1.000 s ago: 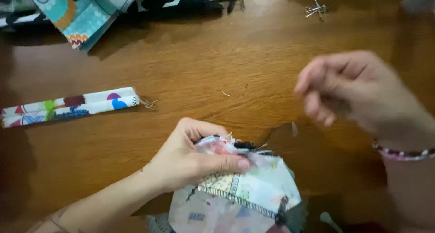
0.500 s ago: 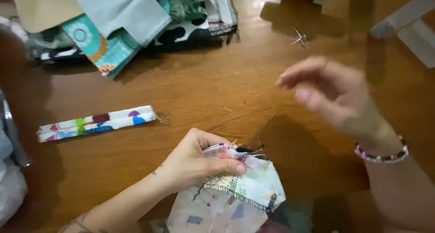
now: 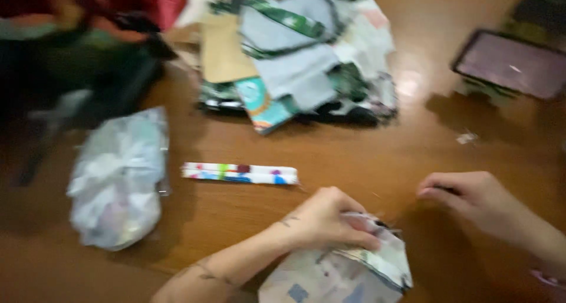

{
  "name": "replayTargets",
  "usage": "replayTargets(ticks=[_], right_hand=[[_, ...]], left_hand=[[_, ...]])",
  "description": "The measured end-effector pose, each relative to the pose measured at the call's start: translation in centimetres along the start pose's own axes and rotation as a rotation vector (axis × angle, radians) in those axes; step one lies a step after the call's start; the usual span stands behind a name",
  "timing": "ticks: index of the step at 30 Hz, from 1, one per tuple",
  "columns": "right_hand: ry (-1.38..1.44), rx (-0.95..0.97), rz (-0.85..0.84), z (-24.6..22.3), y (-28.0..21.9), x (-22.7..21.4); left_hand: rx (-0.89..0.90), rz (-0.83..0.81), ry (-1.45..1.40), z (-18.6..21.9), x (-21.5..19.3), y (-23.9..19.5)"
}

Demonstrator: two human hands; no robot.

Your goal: The person sews a patterned fabric mask by hand, using a needle and thread to stitch the edges. They trim excess threads with scissors, adjust the fabric, and occasionally interact with a smartphone on the table.

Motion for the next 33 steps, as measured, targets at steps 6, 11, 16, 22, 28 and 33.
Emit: replayTargets(ticks=[6,11,16,22,28,33], right_hand=[[-0.64,-0.237,0.4,-1.8,7.4,-0.1],[-0.443,-0.713,0.561,-13.5,11.9,1.7],[-0.4,-0.877,0.547,-19.9,19.1,5.4],[-0.547,-0.468,0.309,-23.3,28.7,6.1],[-0.52,-0.119,0.014,-22.4,30.4,6.7],[-0.539,-0.099,-0.115,-23.8,26.7,5.7]], left_hand=[[-0.035,-0.013,-0.004,1.3,-2.6,-0.1],[-0.141,-0.003,0.027,1.8,-3.3,0.1],[0.098,0.053,-0.039,0.4,-2.2,0.5],[-0.06,-0.059,-0.002,0.6,-2.4,0.3],[-0.013,-0.058,-0.01,-0.2,-2.0,0.9],[-0.169,-0.083,0.026,1.0,-2.7,0.3]])
Point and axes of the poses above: each hand's wrist, its own y-axis towards the middle knuckle, its own x-axis out of the palm, z = x × y, the point moved 2 cm from there along y, towards the middle knuckle, and after that the axes turned 14 degrees about z, right-handed, at the moved point
